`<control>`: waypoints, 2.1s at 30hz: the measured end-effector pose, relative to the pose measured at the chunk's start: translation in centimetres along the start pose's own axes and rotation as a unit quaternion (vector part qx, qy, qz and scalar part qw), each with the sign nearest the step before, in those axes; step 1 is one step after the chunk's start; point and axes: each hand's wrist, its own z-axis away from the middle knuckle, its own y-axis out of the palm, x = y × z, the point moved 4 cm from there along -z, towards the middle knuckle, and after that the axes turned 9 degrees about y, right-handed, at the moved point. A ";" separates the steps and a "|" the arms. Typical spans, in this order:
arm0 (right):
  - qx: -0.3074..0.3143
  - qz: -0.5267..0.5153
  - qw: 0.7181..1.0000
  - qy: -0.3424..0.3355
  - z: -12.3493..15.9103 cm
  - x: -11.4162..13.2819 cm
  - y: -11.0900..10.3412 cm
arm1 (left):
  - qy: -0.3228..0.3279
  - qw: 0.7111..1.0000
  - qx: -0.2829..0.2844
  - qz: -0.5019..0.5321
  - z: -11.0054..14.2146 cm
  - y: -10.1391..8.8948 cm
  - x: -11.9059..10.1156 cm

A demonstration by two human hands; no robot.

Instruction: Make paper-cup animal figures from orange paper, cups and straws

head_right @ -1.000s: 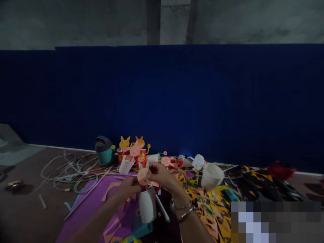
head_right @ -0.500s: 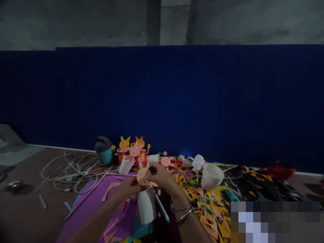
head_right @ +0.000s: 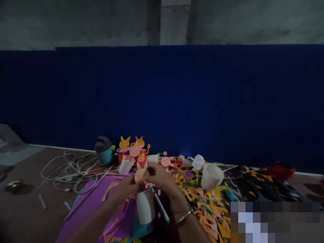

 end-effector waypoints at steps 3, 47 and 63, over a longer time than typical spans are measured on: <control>0.004 0.009 1.000 -0.009 0.1 0.2 0.1 | -0.001 1.000 -0.001 -0.003 0.2 0.1 -0.6; 0.017 0.012 1.000 0.003 0.6 0.9 0.4 | 0.017 1.000 0.006 0.005 0.2 -0.8 -1.0; 0.104 -0.044 0.992 0.056 1.7 0.9 1.5 | 0.058 0.988 -0.137 0.047 0.2 -3.0 -2.7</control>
